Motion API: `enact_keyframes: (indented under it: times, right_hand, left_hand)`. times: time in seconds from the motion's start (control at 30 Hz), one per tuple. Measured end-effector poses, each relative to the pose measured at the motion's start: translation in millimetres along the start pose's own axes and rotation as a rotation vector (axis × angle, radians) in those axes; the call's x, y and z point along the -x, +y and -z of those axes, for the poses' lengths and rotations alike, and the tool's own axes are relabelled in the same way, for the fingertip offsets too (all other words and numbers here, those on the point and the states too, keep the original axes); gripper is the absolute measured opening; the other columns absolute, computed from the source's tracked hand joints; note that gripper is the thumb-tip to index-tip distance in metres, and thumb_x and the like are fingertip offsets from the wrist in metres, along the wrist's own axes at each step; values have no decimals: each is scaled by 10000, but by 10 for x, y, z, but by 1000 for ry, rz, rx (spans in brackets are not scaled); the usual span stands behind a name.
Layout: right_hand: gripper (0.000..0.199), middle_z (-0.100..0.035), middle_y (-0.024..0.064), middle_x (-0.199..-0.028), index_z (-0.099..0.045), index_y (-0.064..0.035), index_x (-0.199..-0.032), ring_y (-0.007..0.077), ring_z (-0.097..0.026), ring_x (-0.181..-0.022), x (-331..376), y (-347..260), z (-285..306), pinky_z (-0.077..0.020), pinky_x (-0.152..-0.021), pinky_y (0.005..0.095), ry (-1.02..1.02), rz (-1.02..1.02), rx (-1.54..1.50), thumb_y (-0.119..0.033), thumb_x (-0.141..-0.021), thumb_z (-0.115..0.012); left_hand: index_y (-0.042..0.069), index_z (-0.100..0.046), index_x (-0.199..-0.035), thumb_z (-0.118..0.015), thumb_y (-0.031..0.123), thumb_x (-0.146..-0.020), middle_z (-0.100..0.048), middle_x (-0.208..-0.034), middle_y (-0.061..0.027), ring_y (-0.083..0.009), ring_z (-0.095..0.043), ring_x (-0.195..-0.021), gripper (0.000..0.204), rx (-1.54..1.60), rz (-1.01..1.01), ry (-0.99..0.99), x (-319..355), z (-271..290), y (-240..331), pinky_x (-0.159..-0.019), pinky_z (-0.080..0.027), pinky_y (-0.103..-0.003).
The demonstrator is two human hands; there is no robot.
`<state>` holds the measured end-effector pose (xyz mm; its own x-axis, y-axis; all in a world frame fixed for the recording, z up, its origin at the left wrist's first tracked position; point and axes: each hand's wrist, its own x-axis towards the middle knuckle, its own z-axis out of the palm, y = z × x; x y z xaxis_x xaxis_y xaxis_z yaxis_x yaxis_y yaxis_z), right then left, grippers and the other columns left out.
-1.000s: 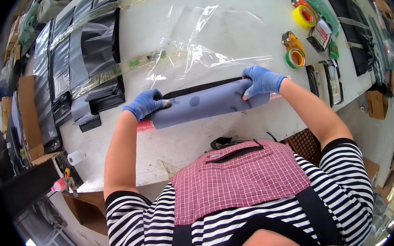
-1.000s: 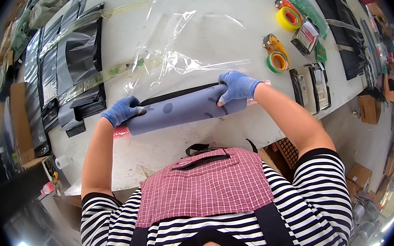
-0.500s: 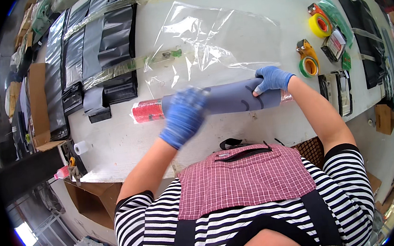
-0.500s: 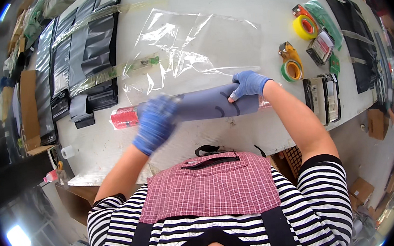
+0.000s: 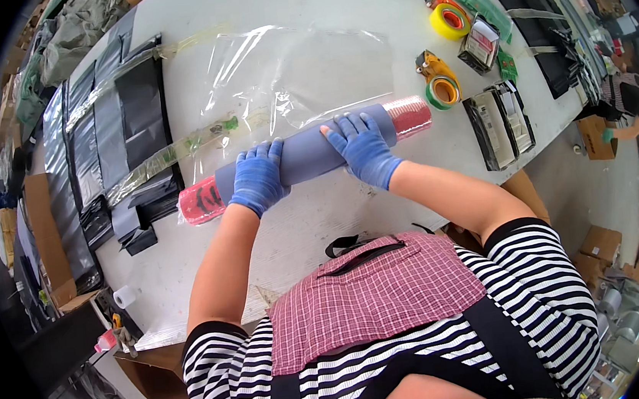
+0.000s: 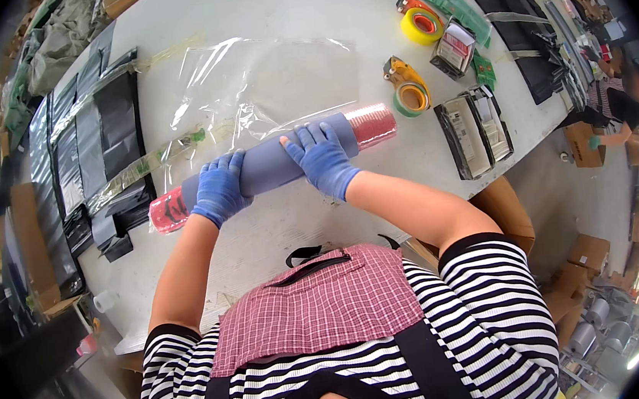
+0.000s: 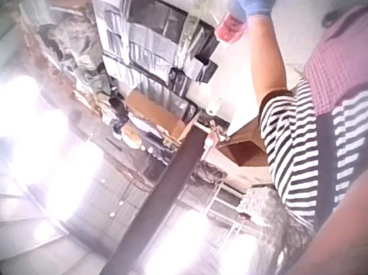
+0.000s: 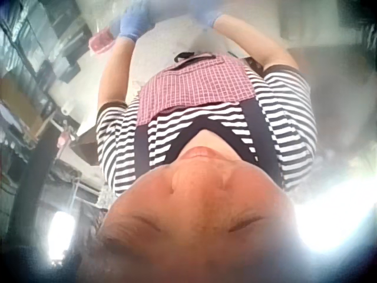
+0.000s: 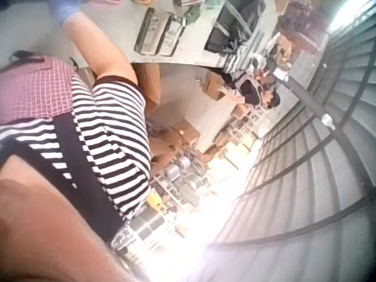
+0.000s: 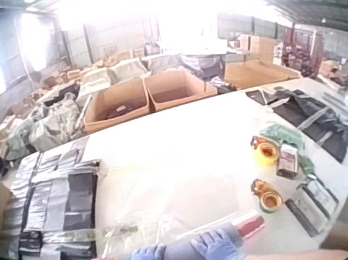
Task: The person wraps a long item in a black plastic sleeve, attaches a shipping label and tape, and places it into a large cardboard box. They then prepare a black mat on the table and wrap a red roll and a grey item together using clear plastic film.
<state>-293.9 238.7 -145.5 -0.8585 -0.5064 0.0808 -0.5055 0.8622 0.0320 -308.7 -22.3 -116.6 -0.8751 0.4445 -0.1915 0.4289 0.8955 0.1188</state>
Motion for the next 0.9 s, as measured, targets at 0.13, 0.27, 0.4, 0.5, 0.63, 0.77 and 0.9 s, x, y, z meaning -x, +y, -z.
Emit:
enact_keyframes:
  times: [0.13, 0.27, 0.4, 0.5, 0.63, 0.77, 0.9]
  right_hand:
    - [813, -566, 135, -1281, -462, -95, -1400, 286, -555, -1172, -144, 91, 39, -376, -1032, 433, -125, 51, -96, -258, -684, -811]
    - [691, -585, 146, -1259, -500, -97, -1374, 294, -552, -1179, 588, -36, 275, -364, -1043, 452, -210, 106, -197, -227, -743, -748]
    - [735, -568, 140, -1335, -523, -156, -1389, 313, -531, -1233, 1199, -211, 284, -357, -1073, 467, -234, 136, -191, -252, -714, -796]
    - [740, -571, 132, -1340, -523, -168, -1395, 312, -531, -1244, 1180, -209, 329, -361, -1073, 468, -301, 162, -207, -266, -716, -800]
    - [729, -581, 118, -1326, -533, -157, -1375, 298, -555, -1206, 918, -178, 431, -377, -1054, 463, -478, 166, -174, -294, -714, -807]
    - [666, -638, 112, -1227, -566, -155, -1328, 298, -596, -1140, 761, -126, 492, -416, -1017, 437, -541, 162, -162, -291, -714, -784]
    - [598, -691, 131, -1107, -611, -148, -1267, 316, -646, -1055, 441, -83, 489, -474, -953, 430, -580, 172, -211, -272, -705, -771]
  left_hand:
    - [84, -464, -1403, -754, 354, -716, -585, -1291, -145, -303, -583, -1183, 793, 23, 38, -122, 42, 117, 43, -1007, -445, -450]
    - [87, -424, -1427, -786, 411, -700, -594, -1262, -153, -316, -599, -1155, 875, 72, 52, -267, 567, -45, 540, -993, -467, -426]
    - [69, -500, -1375, -738, 524, -785, -580, -1291, -187, -380, -572, -1151, 783, 339, -54, -91, 1145, -543, 469, -1034, -442, -456]
    - [64, -532, -1377, -651, 489, -870, -576, -1308, -191, -393, -562, -1159, 673, 191, 251, -10, 1224, -795, -325, -1041, -436, -470]
    - [90, -614, -1270, -683, 292, -880, -600, -1271, -188, -392, -580, -1156, 445, 76, 806, 58, 1677, -641, -1055, -973, -488, -459]
    - [84, -663, -1186, -640, 267, -917, -649, -1188, -173, -349, -610, -1114, 327, 575, 527, 411, 1700, -204, -724, -968, -483, -438]
    - [81, -541, -1356, -726, 301, -861, -580, -1310, -165, -344, -552, -1214, 573, 247, 72, 166, 1762, -106, 497, -1068, -424, -444]
